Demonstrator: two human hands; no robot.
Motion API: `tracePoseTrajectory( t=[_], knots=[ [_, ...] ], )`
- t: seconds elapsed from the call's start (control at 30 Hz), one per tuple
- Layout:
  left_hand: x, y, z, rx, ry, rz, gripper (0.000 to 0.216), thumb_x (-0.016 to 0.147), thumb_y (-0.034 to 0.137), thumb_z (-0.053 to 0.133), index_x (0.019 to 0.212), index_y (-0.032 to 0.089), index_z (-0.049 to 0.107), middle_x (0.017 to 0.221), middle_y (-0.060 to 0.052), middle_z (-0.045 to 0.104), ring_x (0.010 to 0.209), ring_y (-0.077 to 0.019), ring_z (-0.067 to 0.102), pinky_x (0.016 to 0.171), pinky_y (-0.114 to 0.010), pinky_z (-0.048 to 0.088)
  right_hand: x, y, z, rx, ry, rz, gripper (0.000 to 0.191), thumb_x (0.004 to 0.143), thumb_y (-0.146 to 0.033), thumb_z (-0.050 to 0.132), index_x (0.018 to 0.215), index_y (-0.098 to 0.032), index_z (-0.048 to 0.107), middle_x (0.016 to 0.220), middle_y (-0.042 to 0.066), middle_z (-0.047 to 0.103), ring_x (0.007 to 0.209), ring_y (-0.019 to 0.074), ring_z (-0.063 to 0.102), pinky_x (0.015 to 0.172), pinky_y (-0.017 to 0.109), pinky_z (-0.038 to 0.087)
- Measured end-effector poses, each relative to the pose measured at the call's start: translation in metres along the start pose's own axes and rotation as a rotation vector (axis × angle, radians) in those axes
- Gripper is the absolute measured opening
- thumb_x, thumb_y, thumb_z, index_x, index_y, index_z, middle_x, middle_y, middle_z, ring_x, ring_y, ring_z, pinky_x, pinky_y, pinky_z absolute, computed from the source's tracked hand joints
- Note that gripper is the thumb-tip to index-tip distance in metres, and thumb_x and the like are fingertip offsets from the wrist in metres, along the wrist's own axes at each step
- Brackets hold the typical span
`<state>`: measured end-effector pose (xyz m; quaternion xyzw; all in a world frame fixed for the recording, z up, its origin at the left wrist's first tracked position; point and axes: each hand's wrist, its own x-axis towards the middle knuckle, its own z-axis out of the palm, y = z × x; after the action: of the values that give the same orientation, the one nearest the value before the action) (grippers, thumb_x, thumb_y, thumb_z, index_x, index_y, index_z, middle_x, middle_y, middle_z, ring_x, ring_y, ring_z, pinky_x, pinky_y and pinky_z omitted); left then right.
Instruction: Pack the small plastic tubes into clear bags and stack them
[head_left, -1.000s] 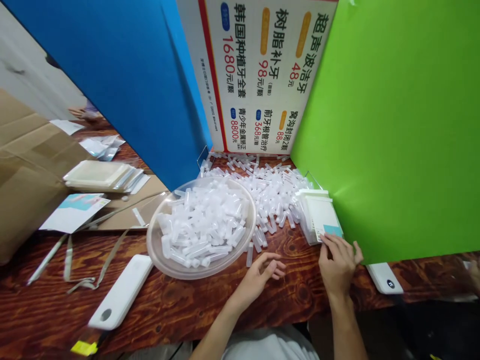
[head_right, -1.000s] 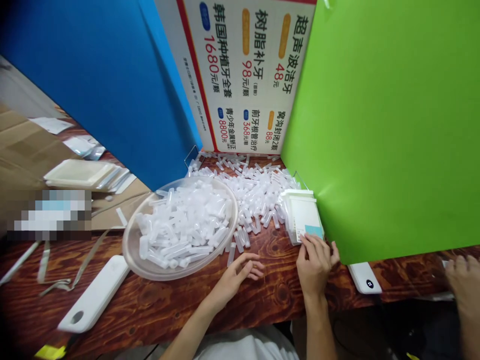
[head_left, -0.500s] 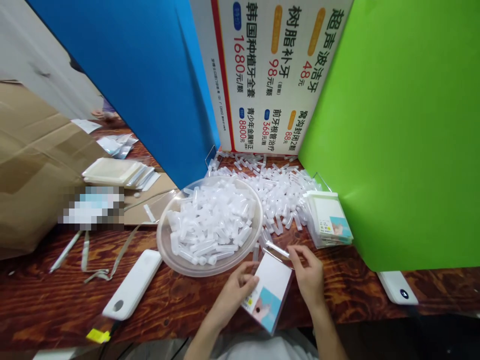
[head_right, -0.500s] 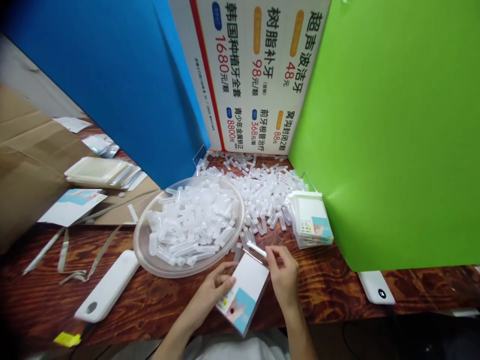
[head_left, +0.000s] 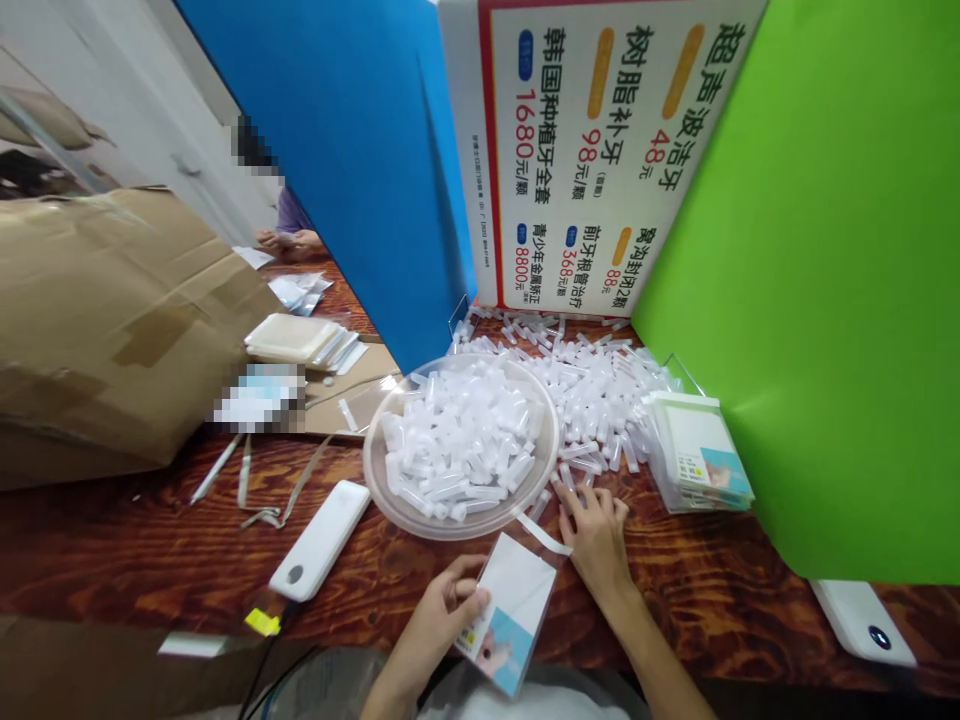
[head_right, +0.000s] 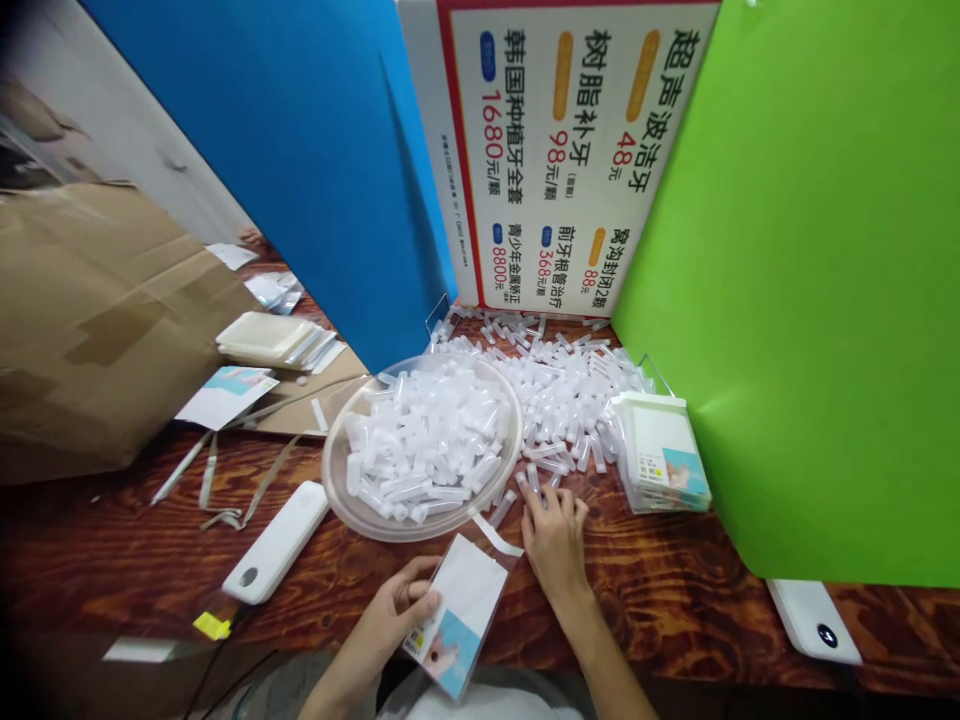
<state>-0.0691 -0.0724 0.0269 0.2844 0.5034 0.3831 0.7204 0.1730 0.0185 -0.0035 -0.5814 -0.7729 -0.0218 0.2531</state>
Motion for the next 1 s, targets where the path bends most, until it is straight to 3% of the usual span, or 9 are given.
tracePoseTrajectory(
  t=[0.2, 0.33, 0.53, 0.63, 0.7, 0.77, 0.87, 0.93, 1.0],
  knots=[
    [0.019, -0.006, 0.008, 0.041, -0.15, 0.01, 0.058, 0.075, 0.055, 0.082, 0.114, 0.019, 0.058, 0.068, 0.002, 0.069, 0.049, -0.0148, 0.066, 0.048, -0.022, 0.048, -0.007, 0.002, -0.002, 0.026, 0.042, -0.015, 0.029, 0.096, -0.015, 0.056, 0.118, -0.024, 0.071, 0.1, 0.009, 0.071, 0.094, 0.0268, 0.055, 0.085, 0.043, 0.035],
    [0.028, -0.008, 0.004, 0.107, -0.126, -0.015, 0.062, 0.073, 0.058, 0.082, 0.115, 0.019, 0.059, 0.068, 0.003, 0.068, 0.05, -0.0148, 0.066, 0.049, -0.022, 0.047, -0.003, -0.001, -0.001, 0.097, 0.069, -0.005, 0.025, 0.098, -0.017, 0.056, 0.113, -0.024, 0.073, 0.097, 0.008, 0.072, 0.088, 0.025, 0.055, 0.08, 0.04, 0.038],
    [0.033, -0.003, 0.006, 0.133, -0.033, 0.022, 0.068, 0.069, 0.062, 0.083, 0.115, 0.019, 0.06, 0.068, 0.001, 0.07, 0.049, -0.0151, 0.064, 0.049, -0.023, 0.044, -0.001, 0.005, -0.007, 0.595, 0.12, 0.085, 0.022, 0.098, -0.019, 0.055, 0.104, -0.024, 0.076, 0.088, 0.007, 0.071, 0.084, 0.0232, 0.062, 0.076, 0.036, 0.052],
    [0.034, 0.001, 0.01, 0.141, 0.004, 0.029, 0.069, 0.063, 0.06, 0.088, 0.112, 0.019, 0.064, 0.063, 0.001, 0.069, 0.051, -0.0157, 0.063, 0.049, -0.022, 0.042, -0.005, 0.01, -0.013, 0.978, -0.014, 0.242, 0.018, 0.096, -0.031, 0.062, 0.1, -0.023, 0.077, 0.093, 0.006, 0.071, 0.068, 0.0183, 0.065, 0.06, 0.03, 0.054],
    [0.034, 0.004, 0.011, 0.143, 0.023, 0.021, 0.068, 0.06, 0.059, 0.09, 0.11, 0.018, 0.067, 0.062, 0.001, 0.069, 0.055, -0.0162, 0.064, 0.052, -0.022, 0.041, -0.009, 0.013, -0.018, 1.218, -0.168, 0.36, 0.022, 0.092, -0.04, 0.068, 0.099, -0.022, 0.077, 0.092, 0.004, 0.07, 0.053, 0.0136, 0.062, 0.044, 0.025, 0.048],
    [0.034, 0.006, 0.011, 0.146, 0.011, 0.01, 0.068, 0.061, 0.059, 0.09, 0.111, 0.018, 0.067, 0.065, 0.0, 0.07, 0.059, -0.0165, 0.064, 0.054, -0.022, 0.041, -0.012, 0.017, -0.024, 1.374, -0.272, 0.436, 0.029, 0.088, -0.047, 0.071, 0.098, -0.02, 0.077, 0.089, 0.004, 0.069, 0.048, 0.0121, 0.06, 0.038, 0.023, 0.044],
    [0.034, 0.011, 0.012, 0.189, -0.071, -0.004, 0.07, 0.066, 0.061, 0.086, 0.116, 0.016, 0.066, 0.067, 0.0, 0.069, 0.059, -0.0148, 0.06, 0.055, -0.022, 0.039, -0.014, 0.023, -0.035, 1.413, -0.346, 0.439, 0.034, 0.086, -0.051, 0.072, 0.097, -0.019, 0.078, 0.088, 0.005, 0.07, 0.054, 0.0147, 0.064, 0.045, 0.025, 0.052],
    [0.034, 0.018, 0.014, 0.262, -0.111, 0.002, 0.07, 0.07, 0.063, 0.083, 0.118, 0.015, 0.067, 0.067, 0.001, 0.067, 0.06, -0.0138, 0.057, 0.057, -0.022, 0.037, -0.013, 0.026, -0.043, 1.313, -0.38, 0.387, 0.03, 0.087, -0.047, 0.072, 0.099, -0.021, 0.08, 0.093, 0.006, 0.073, 0.073, 0.0205, 0.07, 0.065, 0.032, 0.059],
    [0.034, 0.028, 0.017, 0.342, -0.119, 0.018, 0.066, 0.074, 0.064, 0.078, 0.119, 0.016, 0.069, 0.069, 0.0, 0.067, 0.064, -0.0149, 0.056, 0.06, -0.023, 0.038, -0.012, 0.026, -0.049, 1.215, -0.404, 0.343, 0.027, 0.086, -0.043, 0.074, 0.101, -0.022, 0.081, 0.1, 0.008, 0.075, 0.095, 0.0261, 0.07, 0.085, 0.039, 0.058]
  ],
)
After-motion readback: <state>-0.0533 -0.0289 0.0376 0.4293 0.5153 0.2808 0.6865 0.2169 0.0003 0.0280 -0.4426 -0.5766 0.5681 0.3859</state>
